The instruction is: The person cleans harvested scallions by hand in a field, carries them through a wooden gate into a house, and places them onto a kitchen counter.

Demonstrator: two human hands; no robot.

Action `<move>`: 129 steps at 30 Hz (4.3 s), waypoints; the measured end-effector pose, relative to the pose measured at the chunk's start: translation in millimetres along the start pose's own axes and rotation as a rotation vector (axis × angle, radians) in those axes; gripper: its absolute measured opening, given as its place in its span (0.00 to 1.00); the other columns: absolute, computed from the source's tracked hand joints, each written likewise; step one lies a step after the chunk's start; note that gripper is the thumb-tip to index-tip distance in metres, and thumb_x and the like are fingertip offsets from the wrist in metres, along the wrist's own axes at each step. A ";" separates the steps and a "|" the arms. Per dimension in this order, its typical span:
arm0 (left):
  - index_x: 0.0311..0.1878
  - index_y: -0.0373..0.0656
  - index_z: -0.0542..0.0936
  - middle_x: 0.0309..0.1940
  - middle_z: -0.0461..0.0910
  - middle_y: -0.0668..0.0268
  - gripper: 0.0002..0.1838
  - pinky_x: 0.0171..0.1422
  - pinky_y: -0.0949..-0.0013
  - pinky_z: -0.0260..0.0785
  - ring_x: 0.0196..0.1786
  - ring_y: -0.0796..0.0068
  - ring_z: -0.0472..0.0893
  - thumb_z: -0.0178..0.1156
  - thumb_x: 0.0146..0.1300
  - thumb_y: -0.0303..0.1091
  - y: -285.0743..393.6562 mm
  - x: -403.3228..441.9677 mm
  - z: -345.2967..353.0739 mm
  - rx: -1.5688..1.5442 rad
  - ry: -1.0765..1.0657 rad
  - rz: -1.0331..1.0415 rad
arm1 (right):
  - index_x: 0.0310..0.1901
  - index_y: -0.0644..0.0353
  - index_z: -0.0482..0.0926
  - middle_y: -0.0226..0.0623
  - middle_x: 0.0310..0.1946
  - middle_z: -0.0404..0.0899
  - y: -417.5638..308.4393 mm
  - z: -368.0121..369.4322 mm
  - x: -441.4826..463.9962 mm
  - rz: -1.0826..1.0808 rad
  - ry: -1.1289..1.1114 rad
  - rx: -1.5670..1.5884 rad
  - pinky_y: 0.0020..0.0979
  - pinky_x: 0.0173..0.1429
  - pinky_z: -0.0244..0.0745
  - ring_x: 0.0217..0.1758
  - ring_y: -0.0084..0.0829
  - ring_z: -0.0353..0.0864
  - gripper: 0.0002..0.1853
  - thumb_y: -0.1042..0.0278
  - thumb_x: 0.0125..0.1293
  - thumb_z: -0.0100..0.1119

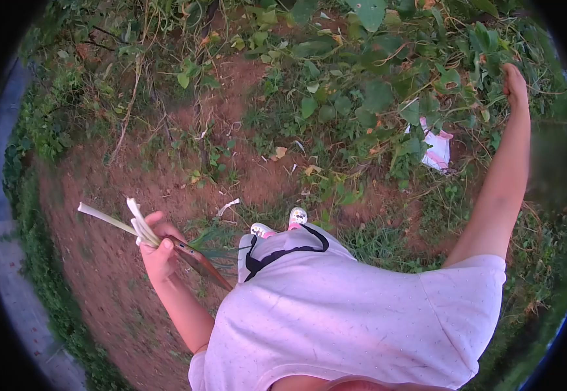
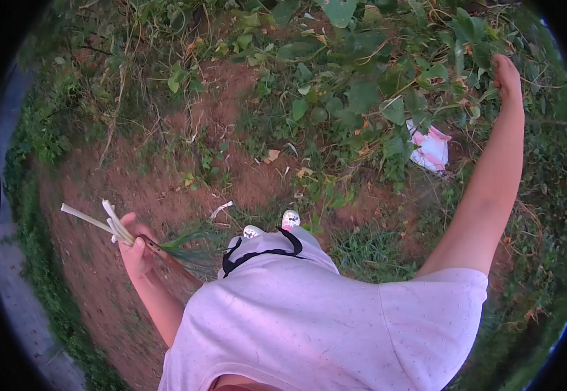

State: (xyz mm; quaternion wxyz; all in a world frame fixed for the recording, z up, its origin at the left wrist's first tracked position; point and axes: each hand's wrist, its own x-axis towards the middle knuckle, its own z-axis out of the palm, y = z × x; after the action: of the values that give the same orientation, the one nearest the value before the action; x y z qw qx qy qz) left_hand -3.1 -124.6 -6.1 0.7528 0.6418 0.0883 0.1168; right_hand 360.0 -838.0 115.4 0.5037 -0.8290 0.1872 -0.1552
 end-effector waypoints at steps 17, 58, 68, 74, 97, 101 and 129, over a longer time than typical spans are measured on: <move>0.41 0.36 0.74 0.31 0.74 0.66 0.18 0.40 0.76 0.65 0.35 0.78 0.73 0.64 0.48 0.34 -23.7 47.4 -11.4 0.412 0.176 -0.156 | 0.35 0.62 0.76 0.48 0.35 0.75 54.7 329.0 -305.0 -0.462 -0.710 -0.506 0.38 0.46 0.70 0.40 0.46 0.74 0.07 0.74 0.53 0.52; 0.42 0.38 0.69 0.25 0.75 0.61 0.22 0.30 0.76 0.64 0.26 0.76 0.73 0.67 0.46 0.36 -309.7 99.5 44.6 0.031 0.507 -0.740 | 0.35 0.64 0.74 0.36 0.23 0.74 254.1 761.9 44.6 -0.975 -0.374 -0.897 0.32 0.30 0.71 0.23 0.24 0.72 0.08 0.68 0.60 0.48; 0.42 0.36 0.70 0.29 0.77 0.58 0.17 0.36 0.74 0.69 0.30 0.74 0.76 0.62 0.48 0.24 -284.5 89.7 32.3 -0.038 0.448 -0.678 | 0.33 0.67 0.72 0.35 0.33 0.76 242.7 704.4 -92.3 0.432 -1.080 0.419 0.17 0.23 0.66 0.19 0.15 0.64 0.10 0.67 0.60 0.51; 0.42 0.36 0.70 0.27 0.76 0.60 0.17 0.34 0.75 0.67 0.29 0.76 0.75 0.63 0.48 0.25 -263.7 76.4 23.8 0.010 0.454 -0.660 | 0.45 0.63 0.73 0.35 0.36 0.75 217.0 679.7 -164.6 0.632 -1.226 0.695 0.11 0.17 0.53 0.16 0.09 0.56 0.13 0.70 0.58 0.55; 0.43 0.38 0.66 0.26 0.66 0.71 0.17 0.22 0.85 0.51 0.23 0.87 0.62 0.58 0.54 0.33 -114.1 -21.9 7.3 0.318 1.023 -0.131 | 0.46 0.61 0.68 0.27 0.18 0.65 162.6 625.7 -212.5 0.588 -1.209 0.194 0.17 0.14 0.45 0.11 0.15 0.49 0.15 0.63 0.65 0.34; 0.46 0.38 0.67 0.28 0.69 0.70 0.18 0.20 0.84 0.50 0.22 0.88 0.62 0.57 0.51 0.27 -65.7 -42.3 10.5 0.227 1.331 -0.186 | 0.43 0.57 0.69 0.24 0.16 0.63 197.4 636.4 -203.3 0.592 -1.099 0.055 0.18 0.12 0.45 0.12 0.15 0.52 0.13 0.58 0.64 0.40; 0.43 0.37 0.73 0.24 0.69 0.74 0.12 0.22 0.84 0.54 0.20 0.89 0.64 0.58 0.56 0.29 52.4 -72.3 -453.5 0.153 1.605 0.082 | 0.39 0.65 0.73 0.40 0.22 0.79 -47.3 846.3 -587.3 -0.524 -1.509 -0.570 0.34 0.38 0.70 0.30 0.34 0.78 0.15 0.61 0.61 0.44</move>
State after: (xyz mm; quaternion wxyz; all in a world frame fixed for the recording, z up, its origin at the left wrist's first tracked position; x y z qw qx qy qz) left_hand -203.9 291.1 -28.5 0.4089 0.4148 0.5861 0.5632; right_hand 226.9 113.6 -258.8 0.2132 -0.8223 -0.3653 0.3807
